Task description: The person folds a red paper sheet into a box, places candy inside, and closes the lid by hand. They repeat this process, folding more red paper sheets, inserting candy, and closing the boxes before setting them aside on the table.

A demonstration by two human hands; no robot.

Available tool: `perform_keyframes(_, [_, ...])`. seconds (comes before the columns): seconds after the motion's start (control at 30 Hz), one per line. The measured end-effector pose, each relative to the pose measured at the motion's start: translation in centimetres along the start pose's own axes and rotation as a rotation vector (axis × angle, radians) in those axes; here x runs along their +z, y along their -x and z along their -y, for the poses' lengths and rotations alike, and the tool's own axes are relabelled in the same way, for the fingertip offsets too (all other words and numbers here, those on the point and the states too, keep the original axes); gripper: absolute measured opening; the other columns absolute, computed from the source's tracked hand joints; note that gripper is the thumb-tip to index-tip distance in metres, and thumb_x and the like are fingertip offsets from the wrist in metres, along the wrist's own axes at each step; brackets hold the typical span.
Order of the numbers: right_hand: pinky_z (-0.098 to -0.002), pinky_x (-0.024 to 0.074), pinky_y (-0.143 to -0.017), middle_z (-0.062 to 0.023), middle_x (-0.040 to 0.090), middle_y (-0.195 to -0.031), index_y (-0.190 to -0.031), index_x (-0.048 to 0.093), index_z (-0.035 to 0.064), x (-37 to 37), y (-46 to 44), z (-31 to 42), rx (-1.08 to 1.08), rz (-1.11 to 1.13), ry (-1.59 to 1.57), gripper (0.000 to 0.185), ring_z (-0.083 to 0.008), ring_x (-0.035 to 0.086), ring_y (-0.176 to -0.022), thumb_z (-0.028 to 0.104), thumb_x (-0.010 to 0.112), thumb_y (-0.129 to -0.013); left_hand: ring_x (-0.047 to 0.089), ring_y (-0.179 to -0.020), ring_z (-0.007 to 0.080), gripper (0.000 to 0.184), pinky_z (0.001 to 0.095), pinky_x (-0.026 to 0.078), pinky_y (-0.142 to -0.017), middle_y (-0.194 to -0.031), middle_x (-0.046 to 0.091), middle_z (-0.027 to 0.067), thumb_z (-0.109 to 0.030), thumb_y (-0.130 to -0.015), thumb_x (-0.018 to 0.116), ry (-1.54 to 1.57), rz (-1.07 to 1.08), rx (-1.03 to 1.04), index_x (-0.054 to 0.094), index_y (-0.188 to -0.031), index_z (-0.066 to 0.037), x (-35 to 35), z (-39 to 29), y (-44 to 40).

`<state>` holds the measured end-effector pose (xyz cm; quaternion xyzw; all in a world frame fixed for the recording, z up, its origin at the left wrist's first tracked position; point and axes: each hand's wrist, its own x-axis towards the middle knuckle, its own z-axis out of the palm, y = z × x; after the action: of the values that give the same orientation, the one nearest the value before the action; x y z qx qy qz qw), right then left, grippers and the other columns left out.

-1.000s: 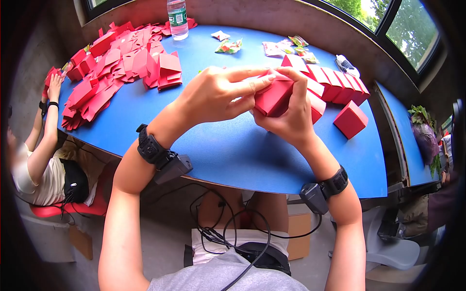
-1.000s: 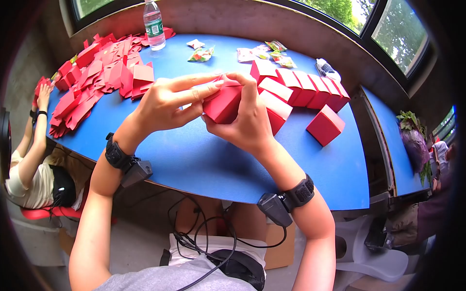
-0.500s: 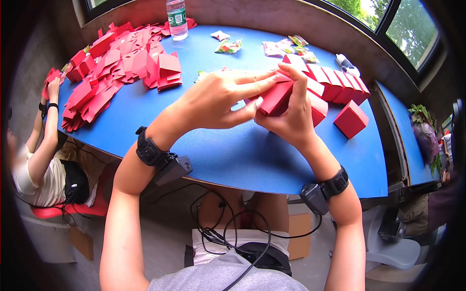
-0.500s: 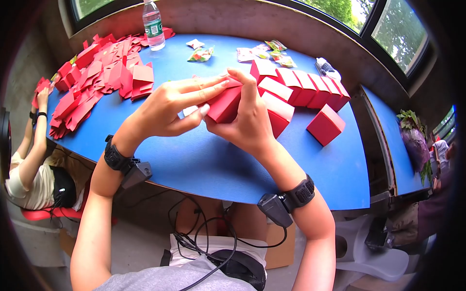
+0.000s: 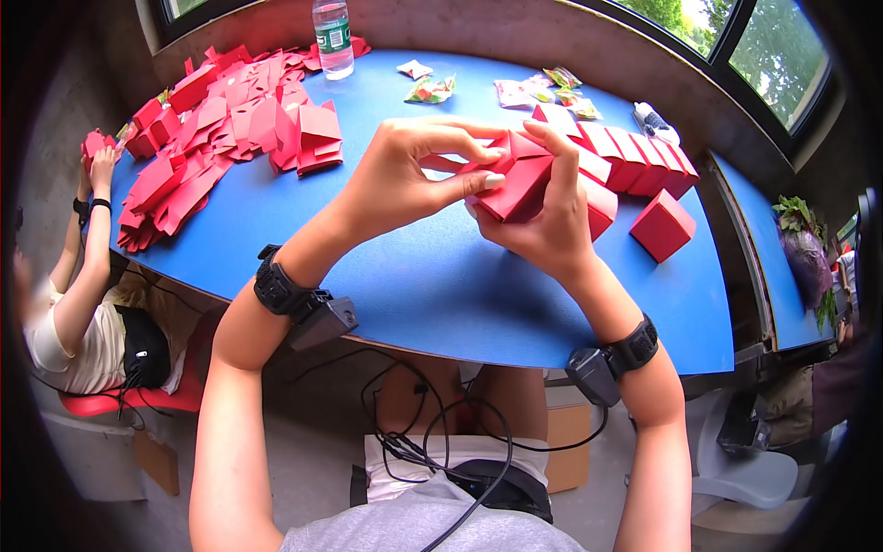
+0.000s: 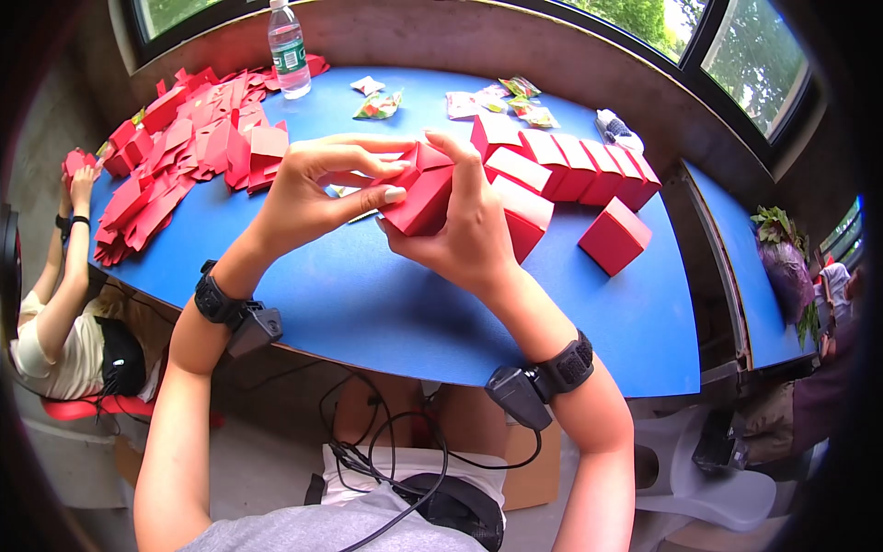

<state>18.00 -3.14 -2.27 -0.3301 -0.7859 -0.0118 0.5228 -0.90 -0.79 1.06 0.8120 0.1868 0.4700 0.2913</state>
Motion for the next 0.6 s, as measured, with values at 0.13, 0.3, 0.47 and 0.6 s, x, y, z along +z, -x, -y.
perform_keyframes(0.13, [-0.04, 0.0543, -0.073, -0.0183, 0.055, -0.111, -0.13, 0.033, 0.0035, 0.0, 0.0, -0.1, -0.023, -0.001, 0.027, 0.089, -0.0341, 0.063, -0.089, 0.021, 0.084, -0.059, 0.068, -0.085, 0.022, 0.011, 0.0303, 0.056, -0.076, -0.104, 0.068, 0.0132, -0.009, -0.075, 0.075, -0.2, -0.044, 0.163, 0.073, -0.085, -0.005, 0.2, 0.2, -0.1])
perform_keyframes(0.3, [-0.0404, 0.0542, -0.073, -0.0192, 0.056, -0.109, -0.13, 0.033, 0.0037, -0.2, -0.1, 0.2, -0.053, 0.003, 0.043, 0.088, -0.0343, 0.063, -0.089, 0.02, 0.084, -0.06, 0.068, -0.085, 0.0243, 0.011, 0.0335, 0.054, -0.077, -0.107, 0.067, 0.0113, -0.014, -0.076, 0.075, -0.221, -0.038, 0.129, 0.074, -0.085, -0.009, 0.4, 0.2, 0.2])
perform_keyframes(0.47, [-0.0386, 0.0539, -0.075, -0.0189, 0.056, -0.107, -0.13, 0.032, 0.0041, -0.2, -0.2, 0.3, -0.069, -0.001, 0.018, 0.086, -0.0325, 0.063, -0.089, 0.021, 0.083, -0.062, 0.062, -0.102, 0.0291, 0.022, 0.0373, 0.051, -0.086, -0.122, 0.058, 0.0168, -0.019, -0.084, 0.066, -0.246, 0.084, 0.213, 0.07, -0.103, -0.007, 0.1, 0.2, 0.2])
perform_keyframes(0.6, [-0.0346, 0.0518, -0.082, -0.0142, 0.058, -0.105, -0.129, 0.031, -0.0008, -0.9, -0.8, 1.3, 0.524, -0.094, -0.739, 0.071, -0.024, 0.064, -0.089, 0.032, 0.07, -0.079, 0.036, -0.132, 0.0351, 0.092, 0.0458, 0.028, -0.109, -0.145, 0.036, 0.0188, -0.046, -0.068, 0.077, -0.116, 0.266, 0.27, 0.037, -0.141, -0.006, -0.9, -0.1, -0.6])
